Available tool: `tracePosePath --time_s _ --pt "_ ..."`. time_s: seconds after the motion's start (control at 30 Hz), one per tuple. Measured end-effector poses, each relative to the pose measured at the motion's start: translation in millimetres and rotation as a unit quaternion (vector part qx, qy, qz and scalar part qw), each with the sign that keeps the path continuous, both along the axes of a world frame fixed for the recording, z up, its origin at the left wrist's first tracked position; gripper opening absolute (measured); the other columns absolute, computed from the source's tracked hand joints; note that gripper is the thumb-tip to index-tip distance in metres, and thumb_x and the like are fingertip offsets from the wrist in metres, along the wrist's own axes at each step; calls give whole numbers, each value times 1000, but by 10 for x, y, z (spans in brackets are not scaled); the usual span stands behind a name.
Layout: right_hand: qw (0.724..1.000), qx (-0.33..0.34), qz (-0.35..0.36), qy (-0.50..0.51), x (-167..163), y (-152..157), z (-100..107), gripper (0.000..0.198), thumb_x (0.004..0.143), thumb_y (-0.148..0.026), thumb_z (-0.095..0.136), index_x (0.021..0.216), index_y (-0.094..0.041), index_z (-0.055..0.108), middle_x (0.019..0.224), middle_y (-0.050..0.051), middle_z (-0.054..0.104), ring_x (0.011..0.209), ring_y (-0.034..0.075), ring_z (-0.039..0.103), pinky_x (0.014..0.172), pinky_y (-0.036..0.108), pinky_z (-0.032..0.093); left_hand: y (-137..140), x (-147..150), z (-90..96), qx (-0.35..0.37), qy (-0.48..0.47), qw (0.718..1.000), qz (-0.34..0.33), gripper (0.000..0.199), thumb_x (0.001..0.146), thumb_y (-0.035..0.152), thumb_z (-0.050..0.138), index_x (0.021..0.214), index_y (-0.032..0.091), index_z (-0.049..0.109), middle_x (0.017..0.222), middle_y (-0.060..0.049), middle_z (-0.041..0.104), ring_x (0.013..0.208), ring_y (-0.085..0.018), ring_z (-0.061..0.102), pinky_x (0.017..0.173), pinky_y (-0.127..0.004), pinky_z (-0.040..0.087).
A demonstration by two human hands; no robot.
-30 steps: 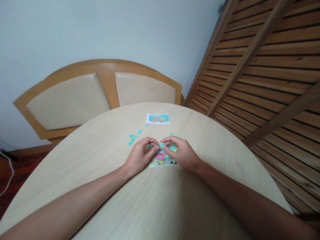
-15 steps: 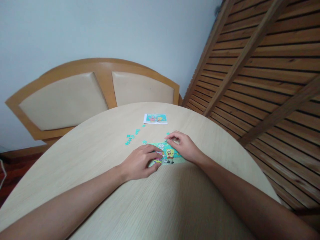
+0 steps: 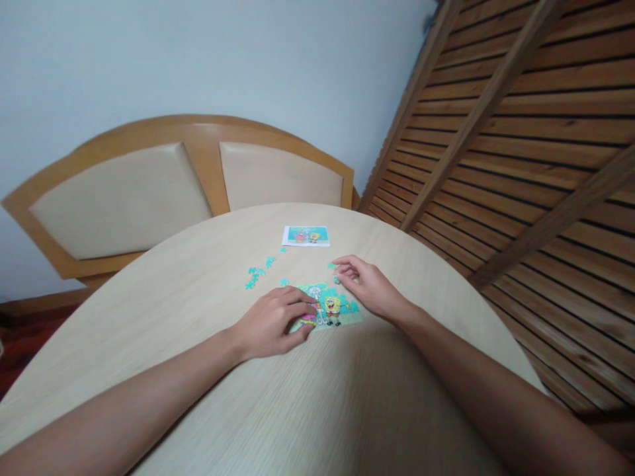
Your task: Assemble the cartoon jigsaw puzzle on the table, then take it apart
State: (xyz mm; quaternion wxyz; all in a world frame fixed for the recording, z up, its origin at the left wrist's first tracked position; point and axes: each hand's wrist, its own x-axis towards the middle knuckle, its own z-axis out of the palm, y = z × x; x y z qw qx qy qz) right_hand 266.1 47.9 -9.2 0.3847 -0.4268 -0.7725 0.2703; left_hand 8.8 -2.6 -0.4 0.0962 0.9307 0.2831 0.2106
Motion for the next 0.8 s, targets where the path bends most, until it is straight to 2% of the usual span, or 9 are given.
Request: tracePosePath --time_s 0.23,0.4,0.63,0.8 --pt "999 -31 21 -1 11 -15 20 30 90 -12 54 119 -17 62 103 9 75 97 18 70 91 36 54 1 -9 -6 2 -5 1000 -3 24 93 30 56 113 23 67 117 -7 69 111 -25 62 99 -44 50" --pt "998 -48 42 14 -25 -40 53 24 92 -16 57 114 -17 64 100 8 76 94 18 72 88 35 56 3 -16 -5 0 -3 1000 -5 24 93 29 57 114 23 67 119 -8 68 111 -25 62 99 -45 50" --pt "999 -16 36 -10 -22 -28 2 31 92 -10 51 121 -18 62 103 8 75 97 18 70 88 35 56 3 -19 1 -4 -13 1000 -25 24 93 29 57 114 23 66 119 -7 68 112 -24 63 101 -44 49" --pt "999 -5 35 -27 -19 -25 -11 43 85 -5 55 125 -17 60 107 8 72 91 16 69 84 32 56 -2 -16 11 -5 -15 999 -35 24 92 28 58 114 23 66 121 -7 68 112 -24 63 100 -44 50"
